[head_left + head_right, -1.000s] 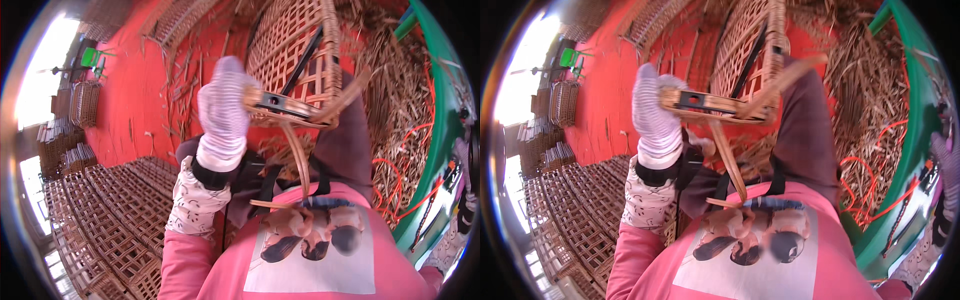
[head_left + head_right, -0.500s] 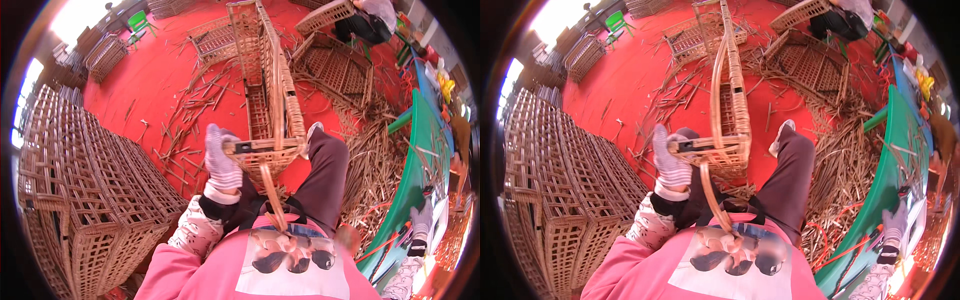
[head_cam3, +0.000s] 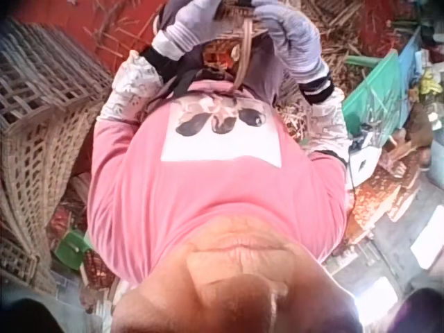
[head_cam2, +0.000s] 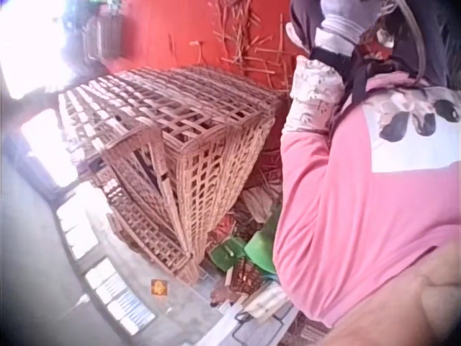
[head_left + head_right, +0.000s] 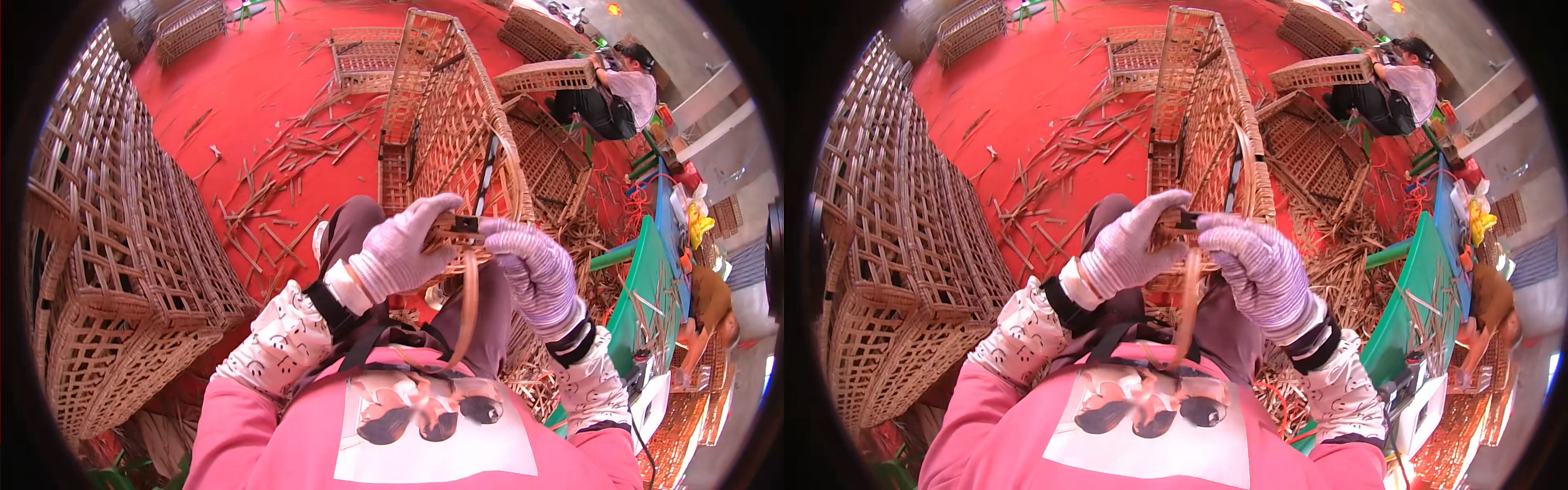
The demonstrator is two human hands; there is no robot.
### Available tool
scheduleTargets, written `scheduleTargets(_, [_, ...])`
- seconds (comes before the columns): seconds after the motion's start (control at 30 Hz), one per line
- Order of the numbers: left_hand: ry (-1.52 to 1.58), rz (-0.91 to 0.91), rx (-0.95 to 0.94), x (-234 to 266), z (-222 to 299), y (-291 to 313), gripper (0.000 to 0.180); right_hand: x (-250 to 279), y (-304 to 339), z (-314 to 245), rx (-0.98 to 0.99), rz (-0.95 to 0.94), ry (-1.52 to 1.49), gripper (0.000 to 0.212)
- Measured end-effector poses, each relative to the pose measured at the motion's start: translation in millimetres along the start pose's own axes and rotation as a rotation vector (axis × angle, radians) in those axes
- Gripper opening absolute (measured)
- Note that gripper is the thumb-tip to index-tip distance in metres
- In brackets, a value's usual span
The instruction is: The recorder uses a pneumatic staple gun and pliers to assemble and trim woven bamboo frames in a furniture manufacturing workshop.
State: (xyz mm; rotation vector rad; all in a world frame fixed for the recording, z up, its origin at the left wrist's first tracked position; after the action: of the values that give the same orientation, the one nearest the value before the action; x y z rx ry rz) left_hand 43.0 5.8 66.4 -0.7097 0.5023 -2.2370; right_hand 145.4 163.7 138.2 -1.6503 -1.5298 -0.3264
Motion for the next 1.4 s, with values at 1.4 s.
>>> scheduleTargets(1.4, [-0.355,0.169,-0.152,16,-8,-8,0.044,-25,-135,-6,-0.769,0.027,-0.975,0.019])
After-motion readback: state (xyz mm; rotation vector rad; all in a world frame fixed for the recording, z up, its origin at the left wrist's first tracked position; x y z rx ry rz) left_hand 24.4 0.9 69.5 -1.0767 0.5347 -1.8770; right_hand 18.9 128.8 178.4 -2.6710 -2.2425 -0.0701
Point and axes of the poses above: each hand's wrist, its own y-axis away from the middle knuckle, its own x-axis out of the back of the hand, z = x × y, the point moved 1 cm from there along -y, towards the middle knuckle, and after that the axes turned 9 degrees about -x, right-handed, at the moved point
